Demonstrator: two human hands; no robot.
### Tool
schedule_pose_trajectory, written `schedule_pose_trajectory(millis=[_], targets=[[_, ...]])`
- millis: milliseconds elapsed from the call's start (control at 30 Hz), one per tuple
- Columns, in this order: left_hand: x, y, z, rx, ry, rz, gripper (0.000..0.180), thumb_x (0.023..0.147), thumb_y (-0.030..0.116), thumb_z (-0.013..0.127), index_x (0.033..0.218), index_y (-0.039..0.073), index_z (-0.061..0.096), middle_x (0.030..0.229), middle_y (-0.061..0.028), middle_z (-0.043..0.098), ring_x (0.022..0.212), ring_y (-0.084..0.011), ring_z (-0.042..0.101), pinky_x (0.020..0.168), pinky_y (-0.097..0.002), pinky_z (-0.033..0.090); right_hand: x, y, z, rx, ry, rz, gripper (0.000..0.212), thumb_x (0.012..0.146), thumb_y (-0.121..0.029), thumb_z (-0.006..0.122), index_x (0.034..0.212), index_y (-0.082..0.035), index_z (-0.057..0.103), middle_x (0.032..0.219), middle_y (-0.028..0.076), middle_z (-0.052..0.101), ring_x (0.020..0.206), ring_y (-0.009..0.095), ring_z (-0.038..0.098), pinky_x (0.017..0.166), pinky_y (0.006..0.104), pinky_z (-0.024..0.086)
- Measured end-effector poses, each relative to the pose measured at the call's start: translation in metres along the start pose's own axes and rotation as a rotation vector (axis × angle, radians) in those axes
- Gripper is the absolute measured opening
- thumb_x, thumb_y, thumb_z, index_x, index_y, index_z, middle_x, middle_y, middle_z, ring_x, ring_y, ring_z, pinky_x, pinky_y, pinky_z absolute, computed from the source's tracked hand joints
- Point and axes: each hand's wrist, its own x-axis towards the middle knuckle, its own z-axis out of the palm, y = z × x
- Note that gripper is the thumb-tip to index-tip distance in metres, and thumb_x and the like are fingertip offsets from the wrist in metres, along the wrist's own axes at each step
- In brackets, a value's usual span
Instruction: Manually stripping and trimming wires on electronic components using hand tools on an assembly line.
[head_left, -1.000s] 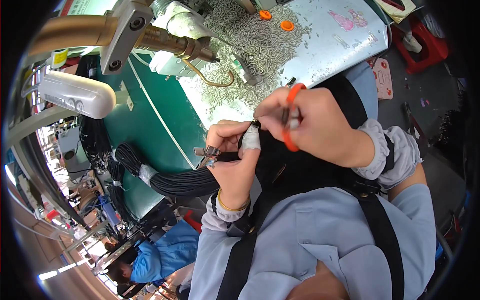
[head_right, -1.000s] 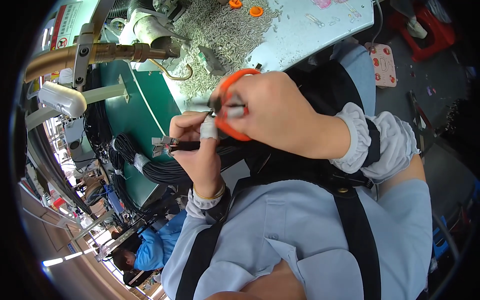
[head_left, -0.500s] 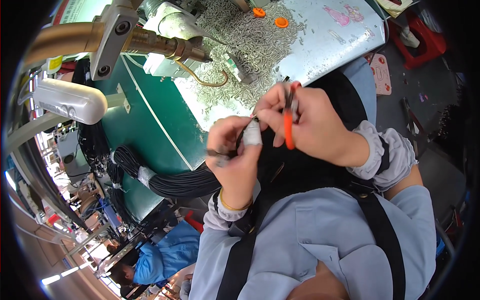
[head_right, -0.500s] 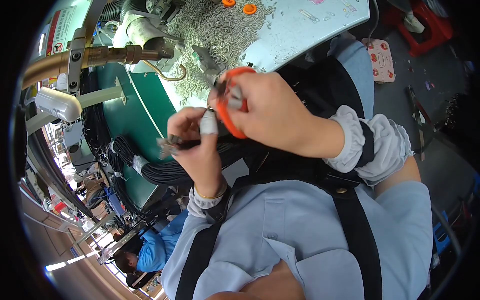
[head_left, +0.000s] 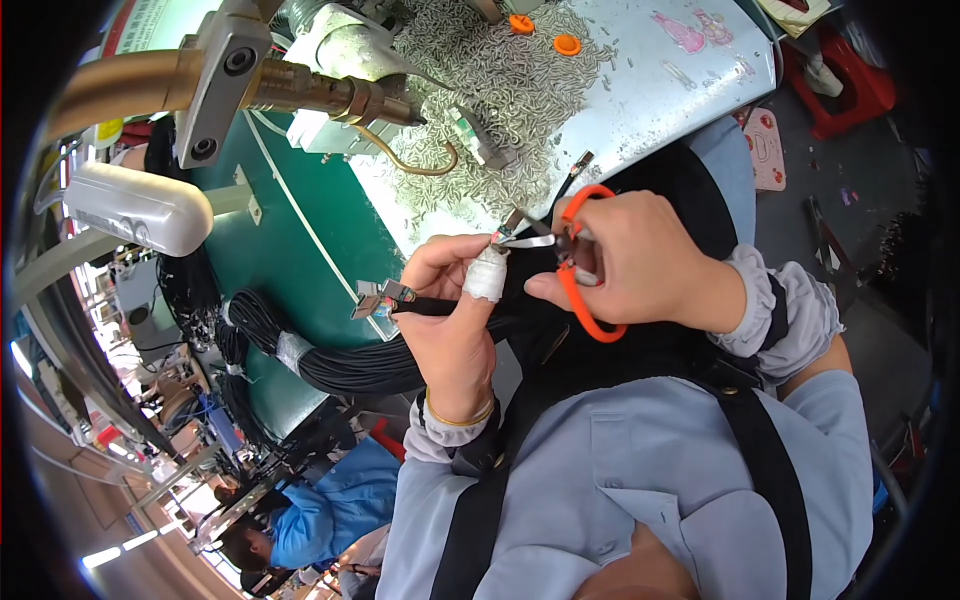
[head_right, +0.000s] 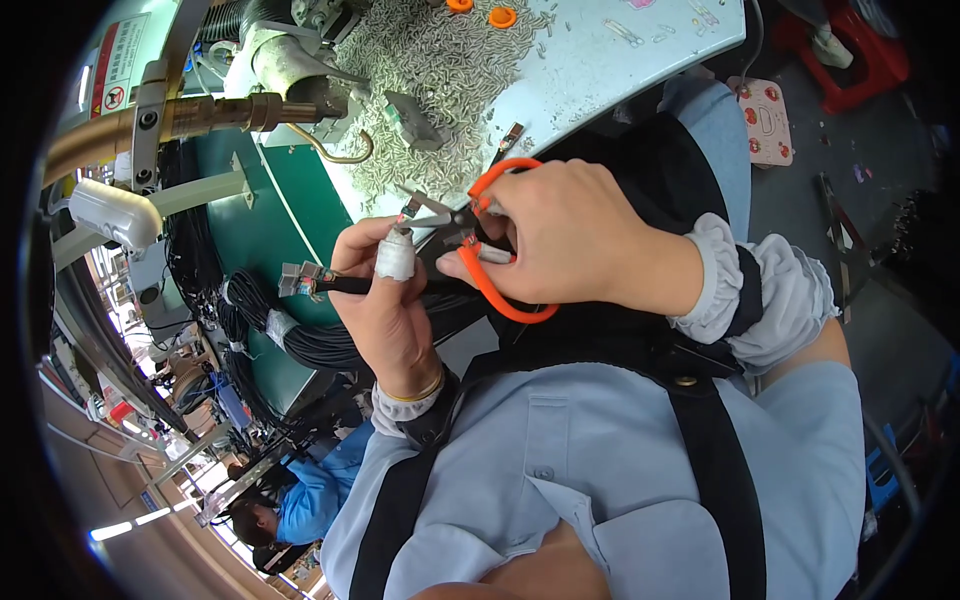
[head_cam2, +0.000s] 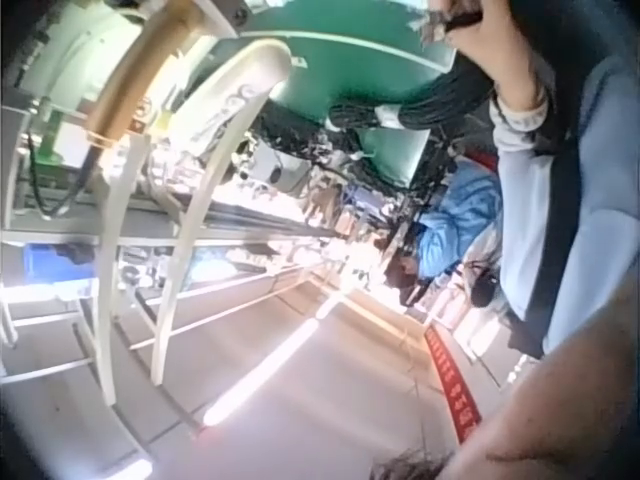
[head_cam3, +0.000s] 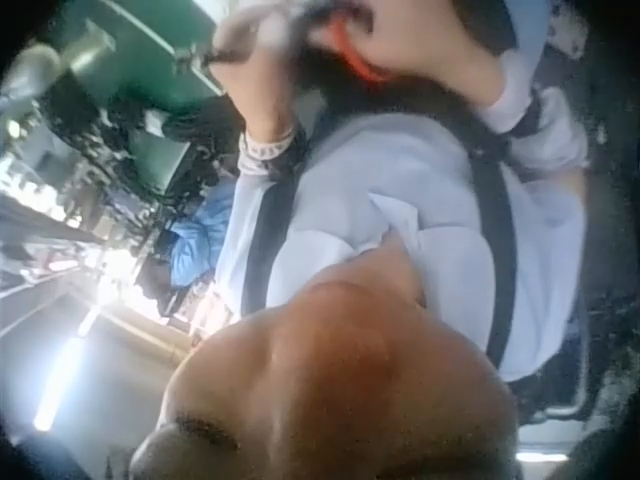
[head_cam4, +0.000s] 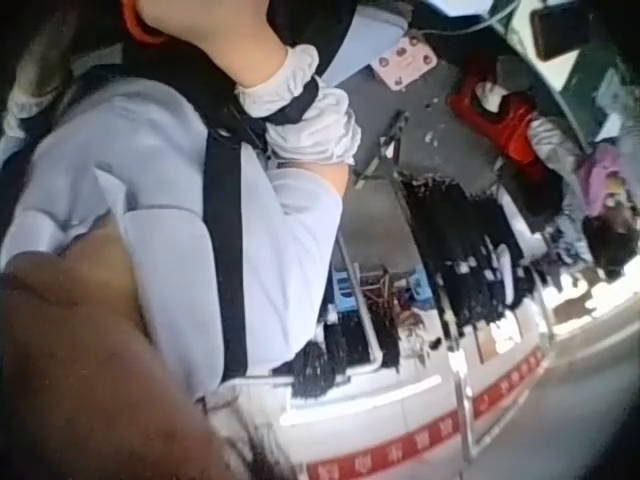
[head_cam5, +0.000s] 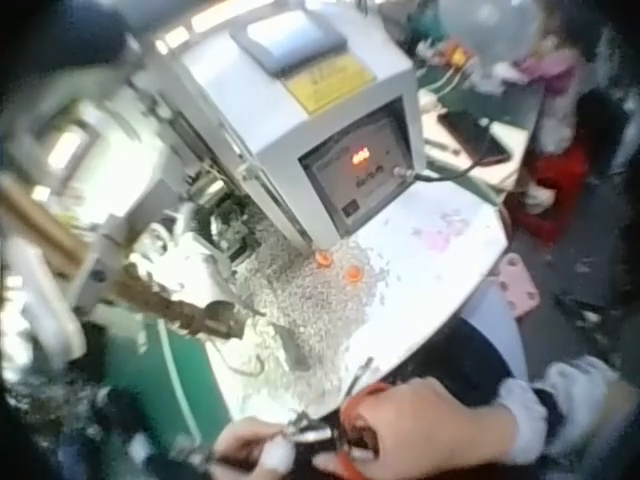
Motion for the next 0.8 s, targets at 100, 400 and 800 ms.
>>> schedule_pose_trajectory(millis=[100, 400, 800], targets=[[0.000, -0.001, 0.005, 0.144, 0.023, 0.107, 0.012, 0.078, 0.001, 0.057, 0.089, 0.000, 0.053, 0.075, -0.0023, 0.054, 0.050, -0.0025, 0.036, 0.043, -0.0162, 0.023, 0.000, 0.000, 0.008, -0.138, -0.012, 0.000, 0.034, 0.068, -0.029, 0.072, 0.067, -0.003, 0.051, 0.048, 0.006, 0.050, 0.040, 0.022, 0.051, 0.039, 0.0292, 0.040], [0.004, 0.001, 0.006, 0.154, 0.061, 0.055, 0.012, 0.078, 0.002, 0.057, 0.090, 0.001, 0.053, 0.071, -0.0005, 0.050, 0.049, -0.0021, 0.034, 0.043, -0.0164, 0.022, -0.004, 0.012, 0.030, -0.054, 0.104, -0.007, 0.034, 0.071, -0.027, 0.070, 0.062, -0.003, 0.048, 0.046, 0.010, 0.046, 0.040, 0.028, 0.048, 0.040, 0.0342, 0.037], [0.056, -0.003, -0.014, -0.283, -0.101, -0.325, 0.009, 0.079, 0.005, 0.058, 0.087, 0.002, 0.054, 0.064, 0.0020, 0.045, 0.046, -0.0015, 0.030, 0.040, -0.0157, 0.021, 0.011, 0.001, 0.001, 0.813, -0.133, 0.446, 0.028, 0.085, -0.024, 0.056, 0.070, -0.004, 0.044, 0.049, -0.001, 0.047, 0.041, 0.006, 0.045, 0.038, 0.0202, 0.033]])
